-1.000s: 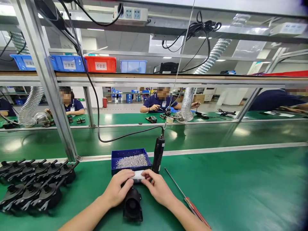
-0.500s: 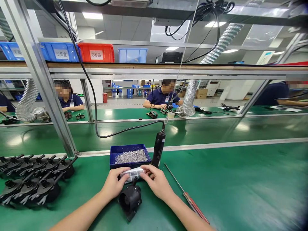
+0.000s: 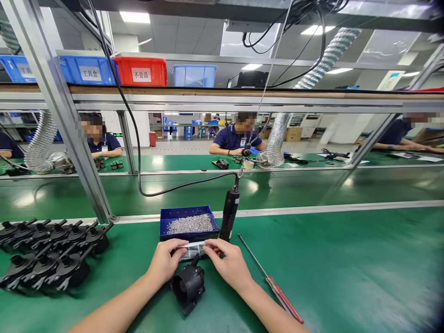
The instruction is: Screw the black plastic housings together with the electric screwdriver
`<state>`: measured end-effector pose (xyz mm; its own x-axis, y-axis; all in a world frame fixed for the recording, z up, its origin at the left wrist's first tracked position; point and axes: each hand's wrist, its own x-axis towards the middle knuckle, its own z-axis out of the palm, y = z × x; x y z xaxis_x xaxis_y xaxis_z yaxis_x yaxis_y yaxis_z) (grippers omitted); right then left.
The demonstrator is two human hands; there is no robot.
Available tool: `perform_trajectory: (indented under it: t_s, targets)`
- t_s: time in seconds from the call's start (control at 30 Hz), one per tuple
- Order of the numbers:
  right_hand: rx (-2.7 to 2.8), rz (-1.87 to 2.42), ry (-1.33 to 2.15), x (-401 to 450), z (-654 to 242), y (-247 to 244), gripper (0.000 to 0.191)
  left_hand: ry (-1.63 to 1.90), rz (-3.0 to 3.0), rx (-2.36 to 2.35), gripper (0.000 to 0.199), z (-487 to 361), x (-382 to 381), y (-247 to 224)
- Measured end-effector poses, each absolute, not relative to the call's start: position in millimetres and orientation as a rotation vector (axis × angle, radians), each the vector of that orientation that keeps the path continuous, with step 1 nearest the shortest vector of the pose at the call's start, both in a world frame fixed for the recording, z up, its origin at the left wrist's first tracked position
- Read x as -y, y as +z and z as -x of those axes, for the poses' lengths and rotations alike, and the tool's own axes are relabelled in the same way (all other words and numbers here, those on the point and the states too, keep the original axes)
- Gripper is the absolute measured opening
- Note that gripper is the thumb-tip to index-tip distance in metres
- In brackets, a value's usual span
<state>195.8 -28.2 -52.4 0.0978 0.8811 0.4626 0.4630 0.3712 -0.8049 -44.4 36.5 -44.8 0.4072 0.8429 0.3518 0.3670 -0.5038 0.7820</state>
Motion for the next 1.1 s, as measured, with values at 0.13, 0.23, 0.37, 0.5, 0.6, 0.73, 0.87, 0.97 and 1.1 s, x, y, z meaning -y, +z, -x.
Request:
perform_trajectory:
  t_s: [0.13, 0.23, 0.37, 0.5, 0.6, 0.73, 0.87, 0.97, 1.1]
  targets:
    - [1.596, 1.174, 0.415, 29, -196, -49, 0.019, 0.978, -2.072, -1.068, 0.022, 43, -34, -45]
    - [1.56, 1.141, 0.377, 30, -195, -45, 0.022, 0.976, -2.075, -1.128, 0.024, 43, -31, -44]
    - [1.361, 1.175, 0.442, 34, -200, -40, 0.026, 1.148, -2.177, -1.077, 0.034, 48, -20, -33]
    - [1.199, 1.194, 0.609, 40, -208, -39, 0.037, 1.116, -2.361, -0.413, 0.074, 51, 0, -25]
    - [1.125, 1.192, 0.696, 43, -210, -37, 0.046, 0.928, -2.344, -0.325, 0.131, 44, 18, -38]
    - [1.071, 1.189, 0.769, 48, -205, -31, 0.053, 0.851, -2.269, -0.617, 0.129, 33, 30, -62]
    - [0.999, 1.127, 1.039, 57, -194, -24, 0.054, 1.053, -2.296, -0.516, 0.106, 32, 17, -60]
    - [1.017, 1.08, 1.215, 66, -185, -20, 0.054, 1.338, -2.327, -0.44, 0.088, 32, 8, -51]
    - [1.155, 1.113, 1.233, 74, -176, -15, 0.058, 1.542, -2.323, -0.477, 0.079, 27, 9, -44]
